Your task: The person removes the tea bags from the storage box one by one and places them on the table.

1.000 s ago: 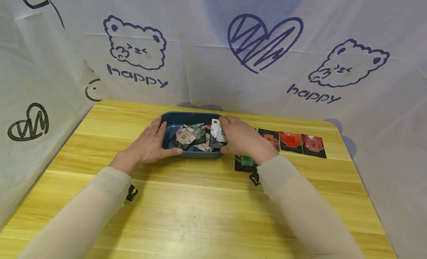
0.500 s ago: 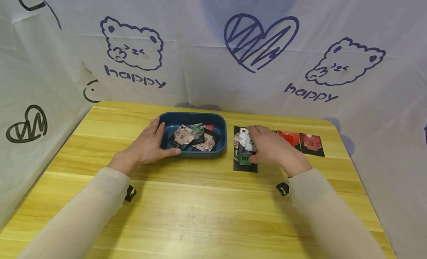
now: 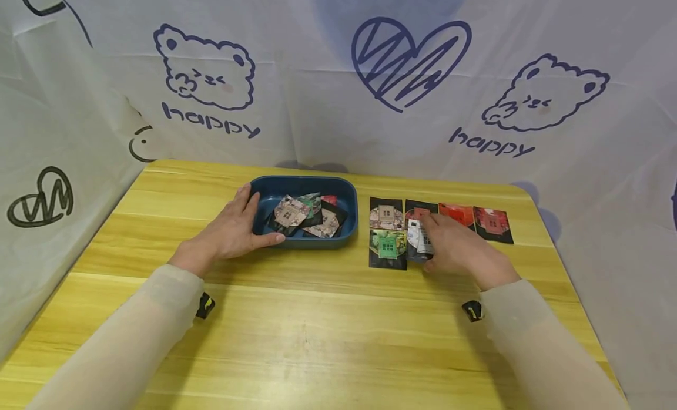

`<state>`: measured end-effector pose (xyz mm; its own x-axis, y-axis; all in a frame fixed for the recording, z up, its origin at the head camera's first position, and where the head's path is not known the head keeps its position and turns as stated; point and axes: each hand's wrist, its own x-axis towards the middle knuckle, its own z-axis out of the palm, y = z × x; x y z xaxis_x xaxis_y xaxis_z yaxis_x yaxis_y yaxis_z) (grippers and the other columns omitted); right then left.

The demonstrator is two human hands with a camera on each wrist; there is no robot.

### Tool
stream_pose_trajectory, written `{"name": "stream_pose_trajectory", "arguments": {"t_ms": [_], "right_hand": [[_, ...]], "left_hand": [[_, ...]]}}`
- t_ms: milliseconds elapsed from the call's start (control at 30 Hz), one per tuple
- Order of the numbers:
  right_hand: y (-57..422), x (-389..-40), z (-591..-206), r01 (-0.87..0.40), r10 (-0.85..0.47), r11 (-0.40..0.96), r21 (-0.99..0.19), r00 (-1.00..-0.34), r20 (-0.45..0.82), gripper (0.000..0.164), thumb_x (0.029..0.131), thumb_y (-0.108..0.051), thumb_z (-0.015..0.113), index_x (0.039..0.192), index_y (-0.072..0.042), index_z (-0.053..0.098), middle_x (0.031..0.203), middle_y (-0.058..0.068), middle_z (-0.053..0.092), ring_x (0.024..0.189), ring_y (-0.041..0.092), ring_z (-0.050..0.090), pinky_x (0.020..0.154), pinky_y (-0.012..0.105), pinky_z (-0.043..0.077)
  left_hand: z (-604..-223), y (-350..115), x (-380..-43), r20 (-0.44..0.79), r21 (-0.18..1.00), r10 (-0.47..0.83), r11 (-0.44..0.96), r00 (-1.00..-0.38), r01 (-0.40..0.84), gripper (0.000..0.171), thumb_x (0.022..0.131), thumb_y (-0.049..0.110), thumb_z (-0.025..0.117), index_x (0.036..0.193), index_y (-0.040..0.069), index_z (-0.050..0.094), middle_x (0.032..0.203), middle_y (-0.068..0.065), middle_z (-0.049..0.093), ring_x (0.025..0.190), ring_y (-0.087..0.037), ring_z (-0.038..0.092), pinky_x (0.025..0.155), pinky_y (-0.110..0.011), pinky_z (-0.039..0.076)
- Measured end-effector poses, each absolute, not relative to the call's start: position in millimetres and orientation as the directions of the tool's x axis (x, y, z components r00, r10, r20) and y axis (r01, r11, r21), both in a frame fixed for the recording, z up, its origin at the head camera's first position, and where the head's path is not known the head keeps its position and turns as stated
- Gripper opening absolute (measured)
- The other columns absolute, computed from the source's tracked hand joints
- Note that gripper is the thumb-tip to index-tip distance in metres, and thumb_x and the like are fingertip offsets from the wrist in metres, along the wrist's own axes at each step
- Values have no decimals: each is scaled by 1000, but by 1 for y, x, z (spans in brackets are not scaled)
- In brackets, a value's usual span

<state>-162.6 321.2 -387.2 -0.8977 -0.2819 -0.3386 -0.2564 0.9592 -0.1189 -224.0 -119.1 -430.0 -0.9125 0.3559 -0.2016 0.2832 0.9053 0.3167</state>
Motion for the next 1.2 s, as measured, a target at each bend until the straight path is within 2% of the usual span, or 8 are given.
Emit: {"name": "stream_pose_trajectory", "arguments": {"t_ms": [200,600,1200], "right_hand": [[332,-161,-398,-250,-278,960,-123,-886,-370,112,80,-29,94,162,8,27,163,38,31,147,59,35,117,71,35],[334,-160,-410,-245,-276,961,-130,-883,-380,112,80,-27,93,166,0,26,167,36,24,148,61,29,116,75,32],[334,-165,-417,-231,-263,965,-126,-866,-426,109,82,-24,90,167,-3,24,170,33,21,151,61,25,117,76,30]], "left_hand": [[-431,-119,-224,-212,321,349,907,-913,273,134,83,95,49,169,2,4,175,-16,-21,164,-35,-10,133,-56,7],[-430,-119,-224,-206,330,351,903,-913,273,134,83,94,51,169,2,6,175,-17,-20,164,-38,-7,132,-58,8],[-433,-119,-225,-210,333,346,905,-914,266,132,83,93,51,170,5,5,175,-15,-21,164,-39,-4,132,-58,9]]}}
